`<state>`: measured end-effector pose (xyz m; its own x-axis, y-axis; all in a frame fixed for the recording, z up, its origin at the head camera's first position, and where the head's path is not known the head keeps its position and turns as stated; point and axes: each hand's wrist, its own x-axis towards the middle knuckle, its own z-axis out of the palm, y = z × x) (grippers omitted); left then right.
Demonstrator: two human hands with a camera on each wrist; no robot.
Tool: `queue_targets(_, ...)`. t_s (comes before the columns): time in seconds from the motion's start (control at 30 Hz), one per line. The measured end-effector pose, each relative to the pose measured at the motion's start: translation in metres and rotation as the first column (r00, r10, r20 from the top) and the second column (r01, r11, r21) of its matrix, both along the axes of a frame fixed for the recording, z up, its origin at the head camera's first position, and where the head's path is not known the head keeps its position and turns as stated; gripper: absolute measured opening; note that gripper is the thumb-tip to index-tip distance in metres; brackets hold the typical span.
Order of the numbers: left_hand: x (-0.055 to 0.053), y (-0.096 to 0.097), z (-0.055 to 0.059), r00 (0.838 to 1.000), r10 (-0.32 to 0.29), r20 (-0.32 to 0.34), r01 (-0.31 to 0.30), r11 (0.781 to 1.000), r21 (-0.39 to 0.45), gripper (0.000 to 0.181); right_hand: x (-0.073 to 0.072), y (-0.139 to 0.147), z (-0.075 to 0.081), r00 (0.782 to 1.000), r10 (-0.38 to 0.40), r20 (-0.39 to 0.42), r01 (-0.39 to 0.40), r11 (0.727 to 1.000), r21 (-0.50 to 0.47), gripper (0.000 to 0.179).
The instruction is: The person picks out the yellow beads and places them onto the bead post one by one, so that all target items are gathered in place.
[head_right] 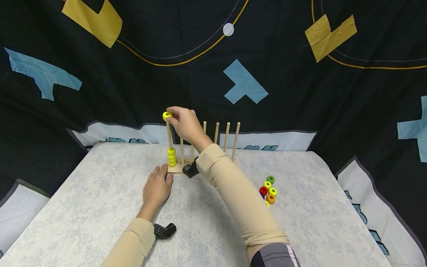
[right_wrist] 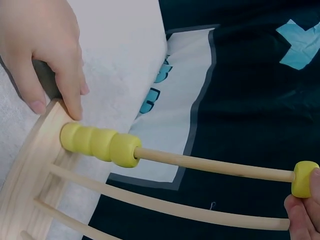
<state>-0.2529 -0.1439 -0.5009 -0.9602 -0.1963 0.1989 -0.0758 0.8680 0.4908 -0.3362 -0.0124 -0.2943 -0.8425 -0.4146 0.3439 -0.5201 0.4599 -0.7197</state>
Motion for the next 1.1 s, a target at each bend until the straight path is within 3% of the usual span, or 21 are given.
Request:
queue_targets(0.23,0.000,0.001,0.001,1.000,0.004,-0.009,-0.004,1.000,0.001,0.055,-0.001,-0.003,-0.002,1.000,0.004,0.008,-0.005,0.999,0.037,0.039)
queue_targets(0.53,-0.001,0.001,-0.001,1.000,0.003,-0.011,-0.003,1.000,0.000,0.055,-0.001,0.002,-0.005,0.998,0.011,-0.061,-0.008,0.999,0.042,0.038)
queue_targets(0.8,-0.002,0.001,-0.001,1.000,0.014,-0.009,-0.014,1.000,0.007,0.055,0.011,0.012,-0.007,0.994,0.026,-0.103,-0.027,1.000,-0.013,0.037)
queue_targets(1.1,-0.002,0.000,-0.001,1.000,0.018,-0.009,-0.018,1.000,0.011,0.055,0.027,0.030,-0.029,0.996,0.038,-0.085,-0.044,0.997,-0.070,0.036)
